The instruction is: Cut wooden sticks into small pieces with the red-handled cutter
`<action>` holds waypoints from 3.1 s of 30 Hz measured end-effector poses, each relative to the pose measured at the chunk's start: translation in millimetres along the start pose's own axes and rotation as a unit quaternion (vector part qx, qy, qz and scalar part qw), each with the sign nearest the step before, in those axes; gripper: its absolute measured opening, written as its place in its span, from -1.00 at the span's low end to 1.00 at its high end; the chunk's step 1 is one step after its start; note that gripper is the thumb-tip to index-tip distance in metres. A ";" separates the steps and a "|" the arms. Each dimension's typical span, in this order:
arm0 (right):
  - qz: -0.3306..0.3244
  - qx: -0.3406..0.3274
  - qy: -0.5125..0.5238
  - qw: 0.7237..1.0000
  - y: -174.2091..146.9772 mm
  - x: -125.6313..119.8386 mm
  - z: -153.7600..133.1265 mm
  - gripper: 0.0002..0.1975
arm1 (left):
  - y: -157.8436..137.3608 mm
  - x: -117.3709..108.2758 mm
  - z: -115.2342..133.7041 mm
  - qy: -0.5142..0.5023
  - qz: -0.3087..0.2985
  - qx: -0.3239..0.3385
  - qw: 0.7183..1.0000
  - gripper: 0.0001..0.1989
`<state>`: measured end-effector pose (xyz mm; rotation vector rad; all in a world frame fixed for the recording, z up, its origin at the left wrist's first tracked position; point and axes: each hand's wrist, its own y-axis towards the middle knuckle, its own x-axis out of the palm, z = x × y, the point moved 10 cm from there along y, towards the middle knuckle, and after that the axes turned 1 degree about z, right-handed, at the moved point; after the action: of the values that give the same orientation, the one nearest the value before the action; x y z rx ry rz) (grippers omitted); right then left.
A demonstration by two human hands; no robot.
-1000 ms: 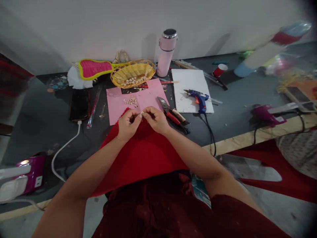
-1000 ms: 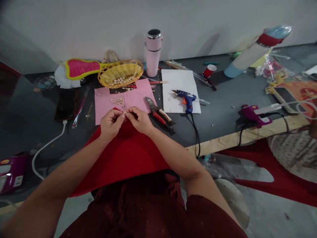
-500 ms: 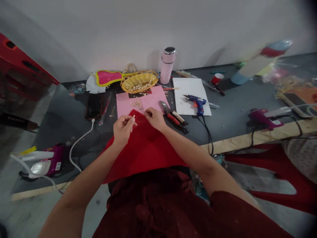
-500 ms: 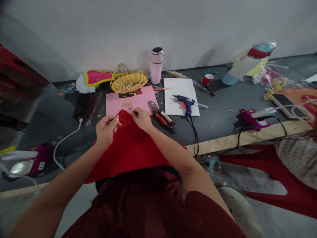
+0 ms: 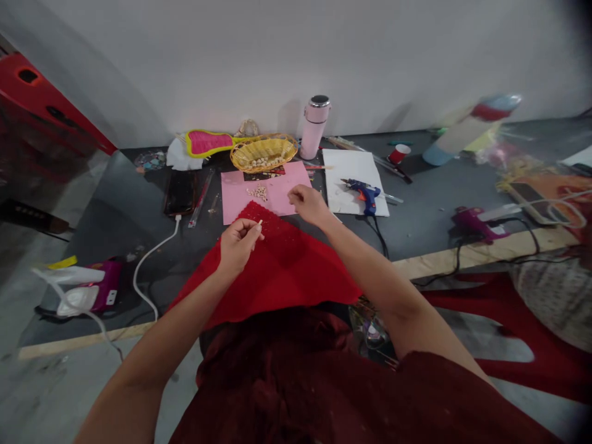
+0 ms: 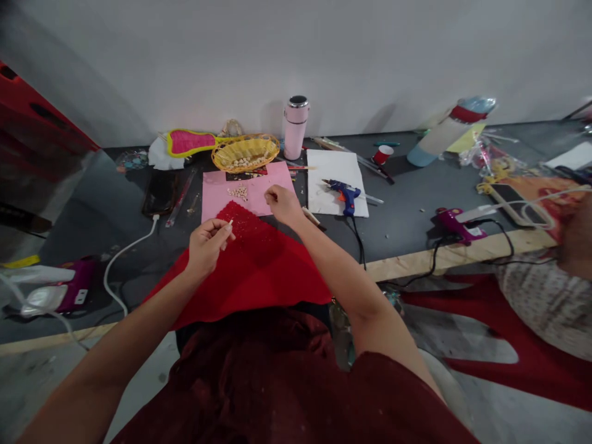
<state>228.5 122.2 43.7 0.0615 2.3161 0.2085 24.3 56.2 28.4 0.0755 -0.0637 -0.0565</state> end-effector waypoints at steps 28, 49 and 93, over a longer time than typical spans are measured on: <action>0.061 0.047 0.331 0.940 -51.8 -55.3 15.2 -0.60 | 15.7 -10.1 -24.1 -0.108 0.014 -0.051 0.993 -0.84; -0.091 -0.212 -0.174 0.957 -79.4 25.5 -44.8 -0.64 | 28.5 -23.6 -20.0 -0.164 0.068 -0.059 0.982 -0.83; -0.111 -0.152 -0.086 0.978 -84.0 31.8 -37.8 -0.38 | 22.6 -17.4 13.5 0.198 0.008 0.053 0.979 -0.82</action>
<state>180.9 37.9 31.9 -0.3205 2.0746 0.4232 7.3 78.7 42.5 0.1913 0.3318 -0.0212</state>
